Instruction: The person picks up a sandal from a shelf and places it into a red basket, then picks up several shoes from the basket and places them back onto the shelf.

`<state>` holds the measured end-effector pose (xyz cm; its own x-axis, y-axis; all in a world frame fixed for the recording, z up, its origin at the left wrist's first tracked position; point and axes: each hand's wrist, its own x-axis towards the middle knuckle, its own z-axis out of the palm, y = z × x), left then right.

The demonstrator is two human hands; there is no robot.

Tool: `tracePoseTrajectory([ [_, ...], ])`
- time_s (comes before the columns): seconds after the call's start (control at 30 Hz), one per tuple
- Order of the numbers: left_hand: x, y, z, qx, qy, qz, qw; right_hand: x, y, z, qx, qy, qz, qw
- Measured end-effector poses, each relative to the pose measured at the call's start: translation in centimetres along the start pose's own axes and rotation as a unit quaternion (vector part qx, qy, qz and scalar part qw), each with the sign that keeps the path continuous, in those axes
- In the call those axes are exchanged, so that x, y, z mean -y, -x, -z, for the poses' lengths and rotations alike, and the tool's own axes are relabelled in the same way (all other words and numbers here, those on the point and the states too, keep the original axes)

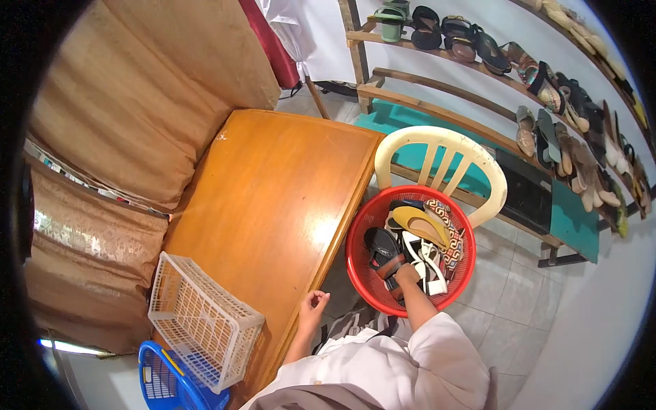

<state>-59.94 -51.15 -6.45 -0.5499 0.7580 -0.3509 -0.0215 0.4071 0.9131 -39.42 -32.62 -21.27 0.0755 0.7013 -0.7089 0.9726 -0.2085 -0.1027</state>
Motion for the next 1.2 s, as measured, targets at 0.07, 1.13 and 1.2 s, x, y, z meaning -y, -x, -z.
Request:
tracePoseTrajectory([
  [0.07, 0.2, -1.2, 0.8, 0.005, 0.007, -0.017, 1.000, 0.2, 0.2, 0.3, -0.004, -0.013, -0.002, 1.000],
  [1.13, 2.7, -3.8, 3.9, 0.106, 0.008, -0.051, 0.993, 0.5, 5.5, -5.3, -0.286, 0.020, 0.030, 0.958],
  [1.2, 2.9, -3.9, 4.0, 0.105, 0.001, -0.069, 0.992, 0.3, 5.6, -5.4, -0.282, 0.025, 0.030, 0.958],
])
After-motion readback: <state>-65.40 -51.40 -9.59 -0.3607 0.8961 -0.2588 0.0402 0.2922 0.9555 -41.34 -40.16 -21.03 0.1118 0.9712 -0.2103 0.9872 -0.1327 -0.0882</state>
